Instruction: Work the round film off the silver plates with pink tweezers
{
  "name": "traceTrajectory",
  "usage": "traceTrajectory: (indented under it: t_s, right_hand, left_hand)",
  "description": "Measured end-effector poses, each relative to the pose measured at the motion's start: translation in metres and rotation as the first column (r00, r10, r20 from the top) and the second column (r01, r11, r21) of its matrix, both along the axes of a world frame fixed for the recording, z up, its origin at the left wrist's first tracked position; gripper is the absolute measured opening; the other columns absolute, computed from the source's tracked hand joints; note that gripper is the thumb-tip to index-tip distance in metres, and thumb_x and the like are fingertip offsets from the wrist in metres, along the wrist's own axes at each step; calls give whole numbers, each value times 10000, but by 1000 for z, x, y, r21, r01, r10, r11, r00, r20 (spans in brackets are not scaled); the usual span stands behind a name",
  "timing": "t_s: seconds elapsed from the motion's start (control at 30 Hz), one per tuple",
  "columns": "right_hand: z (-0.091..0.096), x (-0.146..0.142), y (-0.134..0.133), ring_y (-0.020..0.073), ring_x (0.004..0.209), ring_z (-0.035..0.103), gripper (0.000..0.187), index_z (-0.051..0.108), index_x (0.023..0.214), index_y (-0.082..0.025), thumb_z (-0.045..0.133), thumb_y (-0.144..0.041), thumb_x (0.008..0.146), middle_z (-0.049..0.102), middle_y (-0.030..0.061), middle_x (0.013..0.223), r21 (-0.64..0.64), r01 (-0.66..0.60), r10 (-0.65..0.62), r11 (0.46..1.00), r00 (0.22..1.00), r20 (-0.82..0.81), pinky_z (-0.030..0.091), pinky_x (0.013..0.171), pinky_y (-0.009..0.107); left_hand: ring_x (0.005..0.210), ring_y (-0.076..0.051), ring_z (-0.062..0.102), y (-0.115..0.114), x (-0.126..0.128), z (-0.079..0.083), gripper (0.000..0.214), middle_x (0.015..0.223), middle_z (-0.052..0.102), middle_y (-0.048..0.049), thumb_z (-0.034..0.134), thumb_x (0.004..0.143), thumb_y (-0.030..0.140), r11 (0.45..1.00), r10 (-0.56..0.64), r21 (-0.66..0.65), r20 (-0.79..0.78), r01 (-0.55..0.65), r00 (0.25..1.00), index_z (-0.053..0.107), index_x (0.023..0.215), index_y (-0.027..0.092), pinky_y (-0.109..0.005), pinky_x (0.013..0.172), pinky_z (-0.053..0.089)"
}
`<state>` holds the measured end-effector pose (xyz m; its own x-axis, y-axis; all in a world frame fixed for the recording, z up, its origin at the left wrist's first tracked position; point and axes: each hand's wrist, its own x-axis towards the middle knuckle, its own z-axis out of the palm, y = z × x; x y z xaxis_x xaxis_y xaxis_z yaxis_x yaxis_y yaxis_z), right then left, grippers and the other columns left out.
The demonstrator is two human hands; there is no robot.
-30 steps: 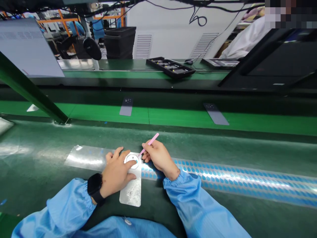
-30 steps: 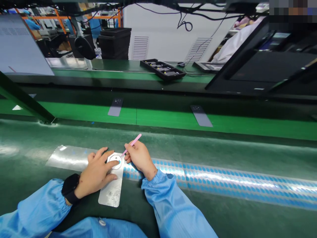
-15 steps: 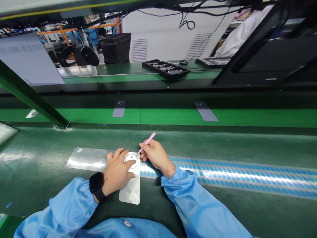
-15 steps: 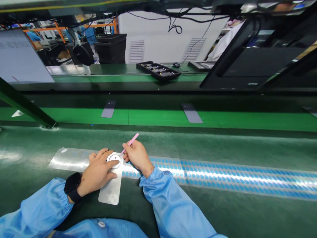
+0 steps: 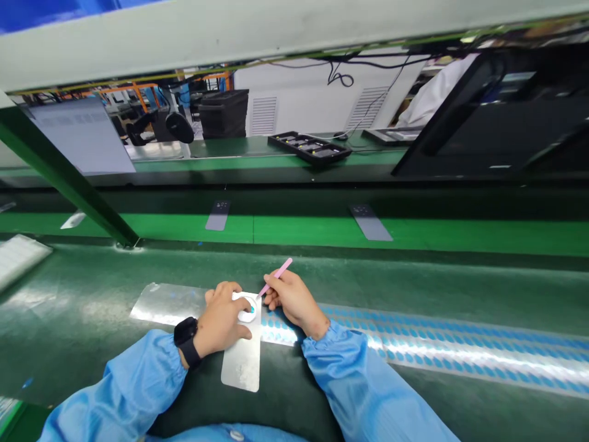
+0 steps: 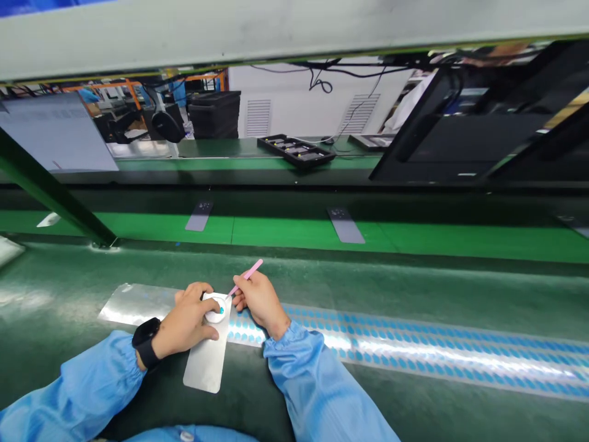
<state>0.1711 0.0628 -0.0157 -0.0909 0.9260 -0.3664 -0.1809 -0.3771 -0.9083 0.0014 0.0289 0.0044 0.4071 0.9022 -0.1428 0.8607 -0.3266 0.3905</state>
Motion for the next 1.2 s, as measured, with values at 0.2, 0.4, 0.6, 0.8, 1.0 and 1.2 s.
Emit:
traceTrajectory:
  t_s: [0.2, 0.4, 0.6, 0.8, 1.0, 1.2]
  right_hand:
    - [-1, 4, 2, 81, 312, 494, 318, 487, 598, -180, 701, -404, 668, 518, -45, 377, -22, 23, -26, 999, 992, -124, 378, 303, 157]
    - [0, 0, 4, 80, 315, 496, 389, 476, 609, -181, 730, -474, 577, 506, -63, 394, -35, 37, -42, 999, 987, -154, 364, 289, 163]
    - [-2, -1, 5, 83, 312, 489, 406, 460, 657, -189, 695, -514, 592, 508, -64, 397, -39, 43, -49, 998, 987, -152, 345, 291, 164]
    - [-9, -1, 7, 94, 324, 501, 402, 454, 694, -193, 694, -505, 611, 508, -71, 447, -40, 31, -38, 999, 985, -170, 331, 286, 181]
    - [-6, -1, 7, 89, 328, 505, 360, 453, 677, -191, 684, -465, 644, 506, -71, 422, -33, 42, -46, 999, 990, -137, 349, 293, 171]
    - [-2, -2, 7, 89, 307, 493, 297, 463, 657, -189, 676, -391, 702, 523, -58, 400, -34, 48, -52, 998, 992, -116, 362, 301, 175]
  left_hand:
    - [933, -177, 561, 65, -26, 26, 246, 969, 544, -16, 681, 633, 96, 988, 38, 140, 201, -67, 979, 607, 844, 200, -320, 874, 463]
    - [953, -207, 587, 181, -17, 71, 162, 979, 627, -39, 588, 760, 195, 929, 175, 303, 150, -214, 973, 630, 917, 186, -331, 904, 457]
    - [1162, -250, 524, 241, -2, 65, 342, 1221, 588, -113, 528, 794, 168, 880, 343, 347, 7, -324, 939, 590, 1130, 153, -335, 968, 421]
    - [925, -261, 640, 237, -41, 36, 257, 974, 668, -100, 659, 790, 300, 884, 458, 223, -232, -412, 858, 646, 988, 137, -376, 790, 517]
    - [954, -231, 630, 226, -37, 45, 342, 1064, 647, -109, 590, 873, 356, 871, 470, 260, -198, -416, 860, 584, 1142, 144, -404, 836, 502]
    - [948, -290, 653, 185, -62, 92, 389, 979, 711, -126, 521, 765, 195, 830, 512, 320, -109, -457, 852, 626, 1139, 170, -335, 788, 481]
